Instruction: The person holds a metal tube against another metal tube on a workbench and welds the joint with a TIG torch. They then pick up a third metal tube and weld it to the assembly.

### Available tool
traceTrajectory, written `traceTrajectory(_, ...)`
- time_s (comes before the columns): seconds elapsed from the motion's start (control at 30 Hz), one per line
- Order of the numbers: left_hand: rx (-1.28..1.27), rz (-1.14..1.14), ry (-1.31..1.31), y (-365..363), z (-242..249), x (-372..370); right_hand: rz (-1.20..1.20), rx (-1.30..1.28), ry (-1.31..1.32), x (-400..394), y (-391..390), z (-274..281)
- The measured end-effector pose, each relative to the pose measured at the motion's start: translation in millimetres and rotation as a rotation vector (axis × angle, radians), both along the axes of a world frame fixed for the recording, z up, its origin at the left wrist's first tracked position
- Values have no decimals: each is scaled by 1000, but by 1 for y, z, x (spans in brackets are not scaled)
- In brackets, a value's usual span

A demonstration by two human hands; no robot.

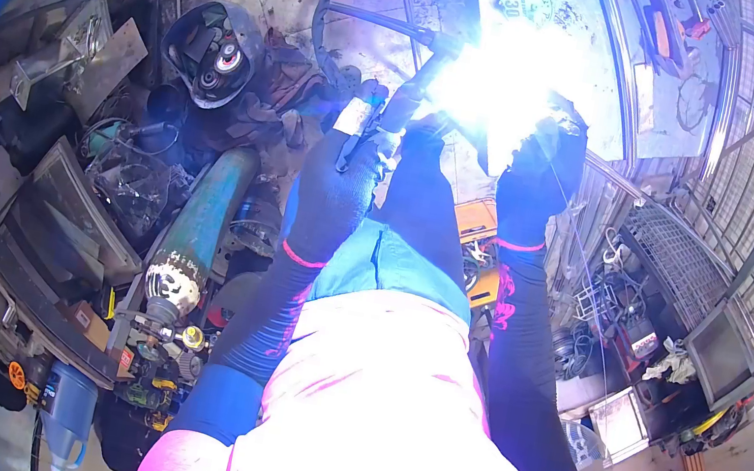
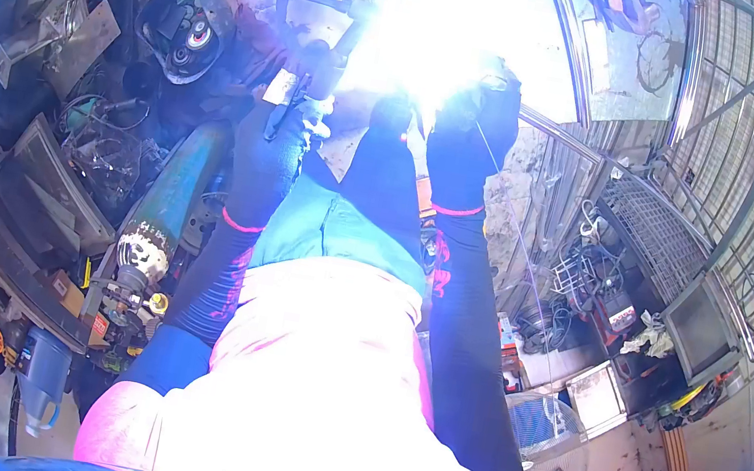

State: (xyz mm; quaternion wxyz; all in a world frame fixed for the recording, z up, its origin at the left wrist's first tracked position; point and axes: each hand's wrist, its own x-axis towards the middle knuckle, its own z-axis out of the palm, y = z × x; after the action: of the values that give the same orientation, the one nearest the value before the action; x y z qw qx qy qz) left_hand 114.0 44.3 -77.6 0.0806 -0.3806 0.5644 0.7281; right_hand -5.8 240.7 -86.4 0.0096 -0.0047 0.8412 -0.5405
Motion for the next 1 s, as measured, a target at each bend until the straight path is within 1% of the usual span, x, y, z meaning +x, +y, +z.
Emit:
traceTrajectory(0.03,34,1,6,-1,2,0,-9,-20,-41,0,-5,13)
traceTrajectory(0.07,-88,-99,-59,-5,5,-1,68,75,146,-6,-5,11)
traceTrajectory(0.1,-117,-145,-47,-7,-3,5,145,169,333,-12,-4,10)
traceTrajectory(0.13,-93,-95,-30,-5,-6,6,144,196,222,-7,-1,14)
traceTrajectory(0.17,-69,-45,-14,-2,-6,5,145,195,222,-7,-2,15)
traceTrajectory(0.3,-74,-53,7,-2,-6,3,96,142,242,-9,-2,14)
traceTrajectory(0.37,-56,-73,-22,-3,-5,1,87,121,260,-9,-3,15)
traceTrajectory(0.43,-50,-57,-32,-3,3,-2,87,167,165,-7,-5,19)
traceTrajectory(0.53,-31,-49,-36,-5,5,-3,112,229,219,-11,-2,16)
traceTrajectory(0.67,18,-34,-47,-4,1,-1,103,205,206,-11,-4,19)
traceTrajectory(0.9,6,-50,-55,-6,6,-3,119,251,203,-10,-1,16)
traceTrajectory(1.0,-37,-115,-88,-8,-2,1,115,233,198,-11,-1,15)
